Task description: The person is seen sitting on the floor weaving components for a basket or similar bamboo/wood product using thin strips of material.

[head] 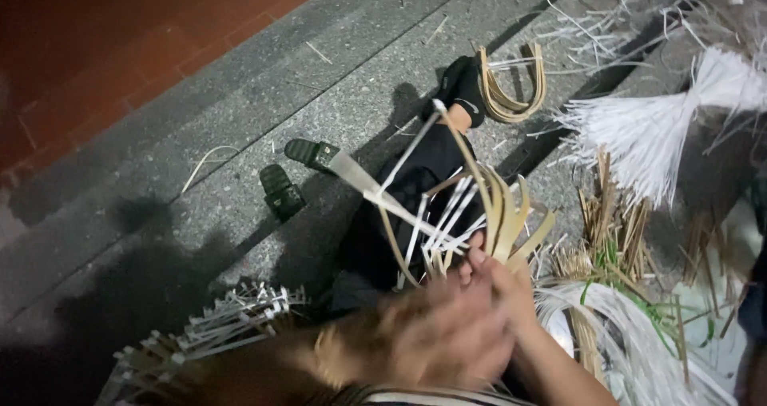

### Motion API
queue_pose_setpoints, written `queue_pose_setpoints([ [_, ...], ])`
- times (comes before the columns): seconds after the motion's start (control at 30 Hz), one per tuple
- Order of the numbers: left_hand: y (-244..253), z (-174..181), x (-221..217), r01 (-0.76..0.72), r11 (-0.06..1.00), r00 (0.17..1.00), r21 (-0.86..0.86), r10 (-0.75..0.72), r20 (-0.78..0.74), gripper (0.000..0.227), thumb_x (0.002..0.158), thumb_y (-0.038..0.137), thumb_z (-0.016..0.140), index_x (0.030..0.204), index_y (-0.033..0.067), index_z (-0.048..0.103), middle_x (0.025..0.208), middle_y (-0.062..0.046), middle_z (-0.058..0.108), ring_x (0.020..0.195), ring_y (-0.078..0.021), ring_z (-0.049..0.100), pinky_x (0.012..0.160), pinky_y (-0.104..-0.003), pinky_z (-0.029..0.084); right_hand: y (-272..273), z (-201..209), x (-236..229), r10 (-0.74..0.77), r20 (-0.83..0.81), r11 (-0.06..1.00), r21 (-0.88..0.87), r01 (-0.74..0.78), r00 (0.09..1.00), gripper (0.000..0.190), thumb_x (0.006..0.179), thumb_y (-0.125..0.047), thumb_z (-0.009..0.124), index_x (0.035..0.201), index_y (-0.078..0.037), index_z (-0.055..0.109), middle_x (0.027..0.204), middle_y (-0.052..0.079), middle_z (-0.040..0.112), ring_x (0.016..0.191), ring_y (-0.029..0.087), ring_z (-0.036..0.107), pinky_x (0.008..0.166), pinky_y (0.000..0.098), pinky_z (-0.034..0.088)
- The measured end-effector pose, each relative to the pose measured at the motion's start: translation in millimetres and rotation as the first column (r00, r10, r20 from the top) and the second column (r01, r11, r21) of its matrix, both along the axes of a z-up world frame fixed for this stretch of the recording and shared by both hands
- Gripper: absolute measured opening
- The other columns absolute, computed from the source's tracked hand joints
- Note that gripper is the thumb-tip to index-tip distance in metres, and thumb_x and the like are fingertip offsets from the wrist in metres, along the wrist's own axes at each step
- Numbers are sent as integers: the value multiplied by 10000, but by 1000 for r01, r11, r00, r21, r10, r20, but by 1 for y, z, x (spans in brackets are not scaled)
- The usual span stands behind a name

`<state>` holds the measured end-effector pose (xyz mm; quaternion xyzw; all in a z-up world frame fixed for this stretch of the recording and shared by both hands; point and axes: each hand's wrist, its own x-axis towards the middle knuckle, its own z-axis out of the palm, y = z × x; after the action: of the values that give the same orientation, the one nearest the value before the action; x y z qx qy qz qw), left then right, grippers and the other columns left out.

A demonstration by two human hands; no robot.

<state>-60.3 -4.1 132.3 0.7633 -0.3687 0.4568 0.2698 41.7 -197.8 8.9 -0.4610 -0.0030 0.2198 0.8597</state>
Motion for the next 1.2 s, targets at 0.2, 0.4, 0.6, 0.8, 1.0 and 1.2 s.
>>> queue_pose_setpoints([
  [0.2, 19, -39, 24, -130, 991, 726, 23, 111, -678, 55, 955, 64, 624, 1007, 62, 642, 921, -113, 623, 888, -294, 662, 820, -427, 534, -17, 10, 18, 188, 94, 937, -316, -150, 978, 253, 913, -86, 716, 1113, 45, 634, 859, 93, 679, 749, 194, 679, 630, 341, 550],
  [0.4, 15, -55, 29, -153, 974, 729, -170, -4, -684, 57, 906, 34, 632, 952, 28, 600, 891, -125, 587, 863, -315, 650, 738, -398, 527, -7, 26, 16, 165, 156, 814, -580, -45, 974, 322, 840, -70, 766, 1122, 25, 645, 819, 95, 702, 688, 202, 689, 624, 345, 578],
  [0.6, 25, -74, 48, -241, 970, 711, -44, 145, -688, 128, 918, 118, 717, 839, 47, 645, 769, -124, 645, 740, -304, 674, 644, -414, 516, -8, 23, 16, 206, 211, 792, -609, -37, 955, 373, 825, -48, 773, 1176, 18, 663, 906, 46, 713, 763, 141, 672, 674, 287, 547],
  [0.8, 26, -93, 63, -237, 829, 251, -507, -452, -856, 134, 970, 188, 699, 940, 58, 708, 739, -134, 702, 679, -316, 657, 574, -388, 508, -5, 15, 9, 182, 119, 791, -608, -73, 976, 359, 860, -80, 736, 1199, 0, 651, 887, 47, 694, 748, 126, 645, 643, 293, 538],
  [1.0, 12, -124, 56, -41, 985, 669, -168, -98, -737, 164, 1033, 212, 691, 921, 95, 715, 802, -59, 713, 748, -130, 669, 658, -296, 518, -4, 23, 16, 58, 40, 908, -417, -37, 998, 361, 894, -117, 702, 1223, -3, 608, 809, 71, 658, 670, 181, 637, 588, 321, 529],
  [1.2, 19, -124, 76, -110, 581, 139, -807, -795, -591, 179, 1075, 180, 623, 1122, 20, 691, 843, -16, 609, 763, -70, 563, 635, -267, 460, -3, 5, 10, 97, 77, 856, -516, -43, 992, 358, 928, -193, 658, 1223, 2, 605, 880, 76, 697, 694, 167, 641, 592, 318, 509],
])
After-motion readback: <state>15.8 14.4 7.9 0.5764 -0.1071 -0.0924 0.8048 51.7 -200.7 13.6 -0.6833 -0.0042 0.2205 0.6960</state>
